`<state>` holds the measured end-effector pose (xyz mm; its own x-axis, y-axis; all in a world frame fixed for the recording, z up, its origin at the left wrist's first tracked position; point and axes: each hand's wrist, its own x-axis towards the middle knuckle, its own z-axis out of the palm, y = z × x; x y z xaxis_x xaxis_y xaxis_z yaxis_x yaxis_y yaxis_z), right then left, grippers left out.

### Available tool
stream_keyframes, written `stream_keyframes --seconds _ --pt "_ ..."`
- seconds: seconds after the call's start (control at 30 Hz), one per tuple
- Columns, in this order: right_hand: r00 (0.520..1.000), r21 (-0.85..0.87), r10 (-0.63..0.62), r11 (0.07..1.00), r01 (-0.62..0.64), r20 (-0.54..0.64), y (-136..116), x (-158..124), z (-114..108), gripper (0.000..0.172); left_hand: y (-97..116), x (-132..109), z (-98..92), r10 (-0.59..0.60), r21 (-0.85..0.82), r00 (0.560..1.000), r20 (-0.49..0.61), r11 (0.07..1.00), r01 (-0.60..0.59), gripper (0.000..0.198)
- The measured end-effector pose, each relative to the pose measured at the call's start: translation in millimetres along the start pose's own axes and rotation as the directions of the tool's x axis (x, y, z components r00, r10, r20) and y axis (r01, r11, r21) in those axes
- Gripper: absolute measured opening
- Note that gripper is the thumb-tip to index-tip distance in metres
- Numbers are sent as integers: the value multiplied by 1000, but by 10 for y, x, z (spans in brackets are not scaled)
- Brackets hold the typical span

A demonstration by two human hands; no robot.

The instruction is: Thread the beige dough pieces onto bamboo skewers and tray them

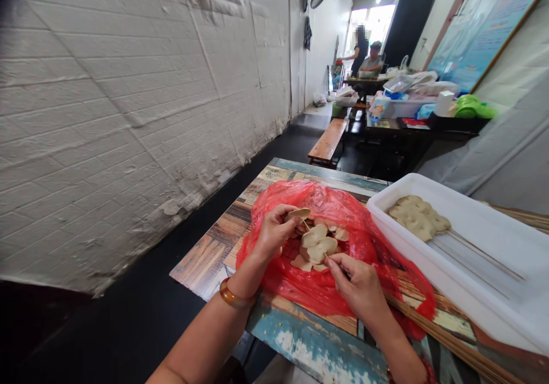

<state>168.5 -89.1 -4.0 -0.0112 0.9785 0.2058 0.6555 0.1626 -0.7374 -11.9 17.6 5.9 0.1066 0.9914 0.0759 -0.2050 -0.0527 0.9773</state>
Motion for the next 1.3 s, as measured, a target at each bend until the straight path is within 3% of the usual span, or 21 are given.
stream_keyframes --seconds 0.3,0.4,0.57,0.77,1.1,1.3 --pt "1000 -22 -23 999 23 8 -41 19 -31 31 3 -3 10 168 197 986 13 966 -167 16" --pt "1000 -25 -28 999 27 -11 -74 20 -36 31 -20 5 20 175 226 984 27 958 -177 15" --pt "998 -28 -46 999 45 -32 -73 20 -38 31 -47 1 21 66 134 996 66 988 -74 20" --pt "997 -18 -63 998 62 -51 -42 10 -32 29 -15 -27 -2 -107 -128 984 140 984 125 30" --pt "997 -8 -67 998 67 -45 16 -9 -24 29 -2 -10 -20 -144 -271 980 139 946 177 33" --pt "996 -22 -71 997 70 -49 37 -14 -13 28 43 -37 -9 -162 -270 973 165 941 202 37"
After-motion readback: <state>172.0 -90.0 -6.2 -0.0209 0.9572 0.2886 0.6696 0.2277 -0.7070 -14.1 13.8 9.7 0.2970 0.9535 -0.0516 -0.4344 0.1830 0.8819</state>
